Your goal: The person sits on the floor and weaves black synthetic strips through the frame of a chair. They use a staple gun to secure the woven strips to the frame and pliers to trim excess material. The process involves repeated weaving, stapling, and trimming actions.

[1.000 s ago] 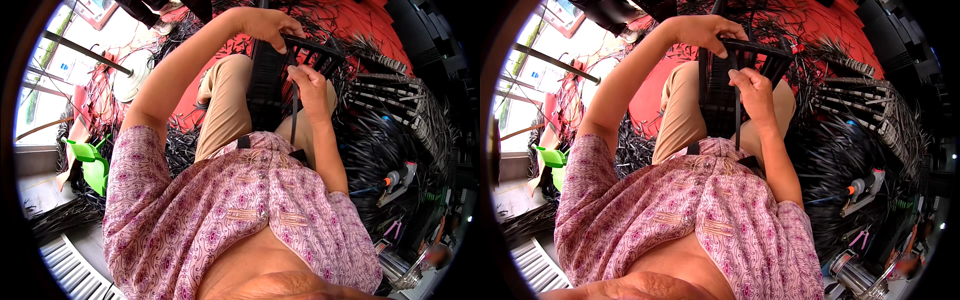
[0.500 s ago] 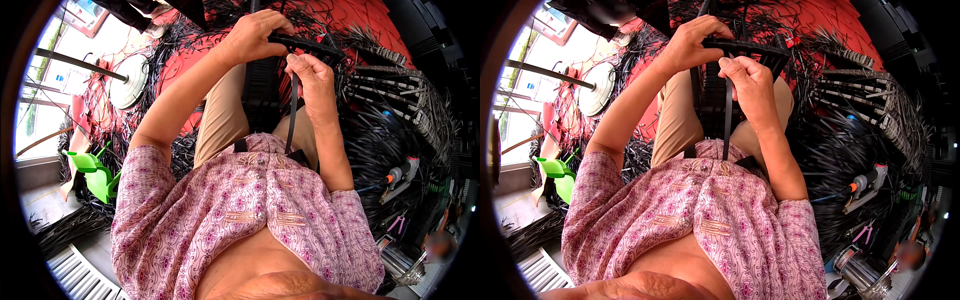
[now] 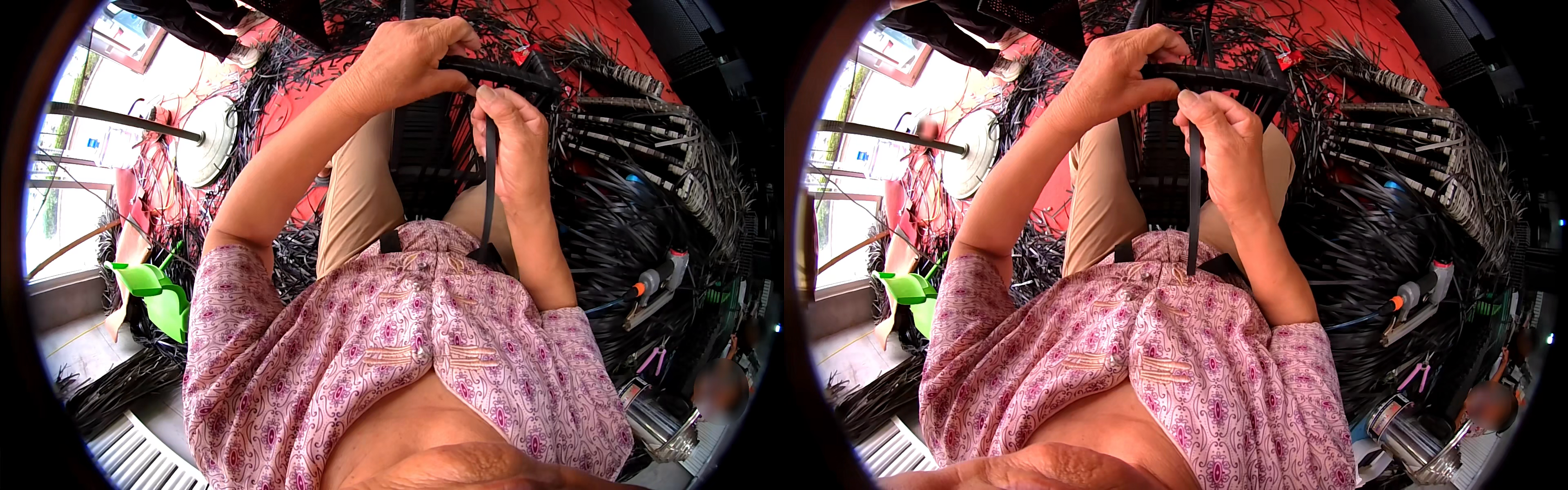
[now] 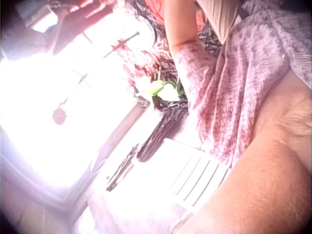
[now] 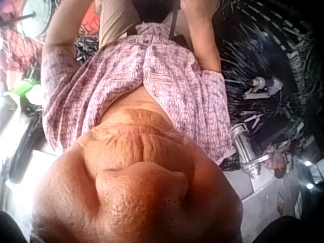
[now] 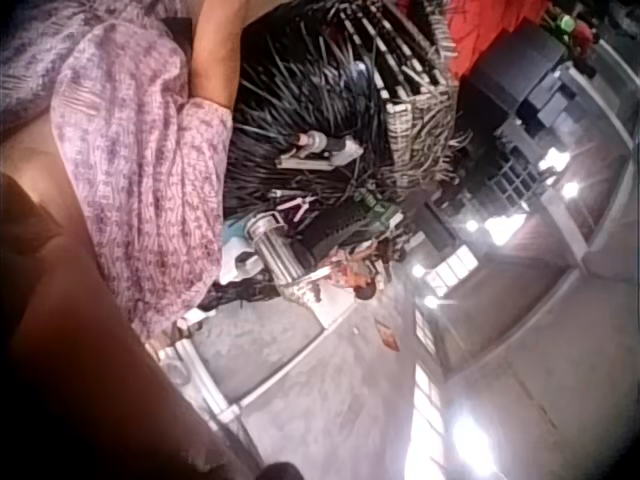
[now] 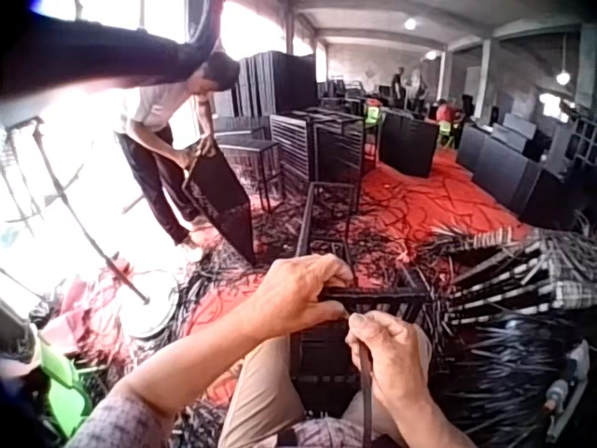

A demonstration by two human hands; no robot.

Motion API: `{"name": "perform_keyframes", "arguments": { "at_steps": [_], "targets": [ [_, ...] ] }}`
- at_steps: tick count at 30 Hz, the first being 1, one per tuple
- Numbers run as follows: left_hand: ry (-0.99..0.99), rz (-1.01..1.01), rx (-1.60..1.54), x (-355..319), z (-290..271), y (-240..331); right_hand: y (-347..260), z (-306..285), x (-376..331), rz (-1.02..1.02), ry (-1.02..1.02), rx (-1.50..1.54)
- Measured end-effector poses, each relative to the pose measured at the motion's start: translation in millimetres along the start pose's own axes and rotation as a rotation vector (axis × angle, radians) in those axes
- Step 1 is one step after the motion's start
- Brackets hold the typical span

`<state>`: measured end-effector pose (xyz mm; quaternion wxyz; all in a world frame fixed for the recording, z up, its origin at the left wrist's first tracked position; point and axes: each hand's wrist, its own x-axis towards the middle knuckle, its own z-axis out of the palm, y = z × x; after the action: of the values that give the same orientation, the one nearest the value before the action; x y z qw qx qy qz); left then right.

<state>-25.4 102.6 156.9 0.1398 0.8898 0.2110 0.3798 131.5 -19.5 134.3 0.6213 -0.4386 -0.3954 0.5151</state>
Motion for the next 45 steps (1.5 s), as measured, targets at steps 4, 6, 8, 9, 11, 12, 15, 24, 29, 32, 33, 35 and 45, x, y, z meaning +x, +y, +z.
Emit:
{"name": "perform_keyframes", "arguments": {
  "at_steps": [4,6,8,9,11,12,15,24,29,32,33,35,45],
  "targets": [
    [0.024,0.138,0.110,0.1,-0.2,1.6,-2.9,1.4,-4.8,0.013,0.037,0.072],
    [0.022,0.190,0.117,0.8,-1.1,3.2,-9.2,3.5,-2.3,0.014,0.053,0.093],
    [0.018,0.220,0.105,1.9,-1.4,3.7,-16.0,6.5,3.1,0.014,0.060,0.096],
    [0.014,0.224,0.089,1.9,-1.6,3.4,-15.4,4.8,6.5,0.021,0.058,0.057],
    [0.004,0.200,0.019,4.4,-2.3,1.8,-19.8,0.4,6.3,-0.058,0.028,-0.057],
    [-0.008,0.163,-0.032,4.2,-2.5,-0.4,-21.5,-1.7,4.7,-0.089,0.013,-0.109],
    [-0.040,0.010,-0.137,9.8,-9.3,4.8,-42.4,-20.7,-13.6,-0.106,0.073,-0.174],
    [-0.114,-0.342,-0.369,9.8,-12.7,-7.0,-38.9,-205.5,-109.5,-0.249,0.842,-0.456],
    [-0.153,-0.272,-0.169,16.3,-11.9,-19.6,-48.4,-296.1,-192.1,-0.208,1.297,-0.799],
    [-0.106,-0.283,-0.274,12.1,-13.7,-21.6,-59.7,-371.0,-239.5,-0.058,1.433,-1.325],
    [-0.100,-0.332,-0.295,11.9,-13.5,-25.7,-62.2,-387.0,-247.3,-0.012,1.456,-1.320],
    [-0.103,-0.357,-0.354,14.4,-10.5,-28.3,-71.1,-390.7,-244.6,0.160,1.469,-1.377],
    [-0.184,-0.312,-0.480,18.0,-5.0,-22.3,-67.1,-509.6,-212.8,0.490,1.153,-1.384]
  ]
}}
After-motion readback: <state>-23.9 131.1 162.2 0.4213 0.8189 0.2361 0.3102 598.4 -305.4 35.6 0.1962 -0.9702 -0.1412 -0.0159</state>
